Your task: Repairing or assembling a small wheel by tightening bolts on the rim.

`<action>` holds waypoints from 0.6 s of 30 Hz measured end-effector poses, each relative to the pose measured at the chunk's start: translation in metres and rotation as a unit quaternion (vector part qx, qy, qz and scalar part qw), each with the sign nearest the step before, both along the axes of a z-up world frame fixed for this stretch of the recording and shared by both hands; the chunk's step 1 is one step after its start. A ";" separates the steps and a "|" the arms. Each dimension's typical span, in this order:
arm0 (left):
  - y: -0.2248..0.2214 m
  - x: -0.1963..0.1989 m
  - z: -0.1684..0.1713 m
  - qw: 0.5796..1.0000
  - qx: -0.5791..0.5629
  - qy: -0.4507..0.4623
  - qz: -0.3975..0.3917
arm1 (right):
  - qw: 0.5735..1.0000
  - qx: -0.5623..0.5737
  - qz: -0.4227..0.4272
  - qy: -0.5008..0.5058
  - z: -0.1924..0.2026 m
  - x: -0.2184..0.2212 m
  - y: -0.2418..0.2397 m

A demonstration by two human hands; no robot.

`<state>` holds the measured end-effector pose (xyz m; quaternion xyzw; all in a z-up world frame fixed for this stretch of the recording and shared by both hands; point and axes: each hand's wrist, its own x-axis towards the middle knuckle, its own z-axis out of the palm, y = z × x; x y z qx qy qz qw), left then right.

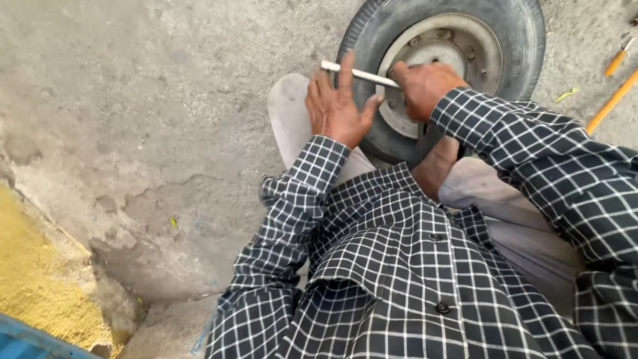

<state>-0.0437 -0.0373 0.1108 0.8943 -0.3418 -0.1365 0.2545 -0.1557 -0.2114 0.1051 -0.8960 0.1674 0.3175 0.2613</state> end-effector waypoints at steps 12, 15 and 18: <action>-0.014 0.042 -0.006 0.944 0.245 -0.034 -0.219 | 0.983 -0.142 0.014 -0.116 -0.034 -0.018 0.008; -0.026 0.041 -0.001 0.948 0.196 -0.099 -0.231 | 0.960 -0.187 0.023 -0.209 -0.034 -0.029 -0.003; -0.016 0.046 -0.009 0.949 0.078 -0.195 -0.234 | 0.930 -0.211 0.041 -0.297 -0.036 -0.047 -0.002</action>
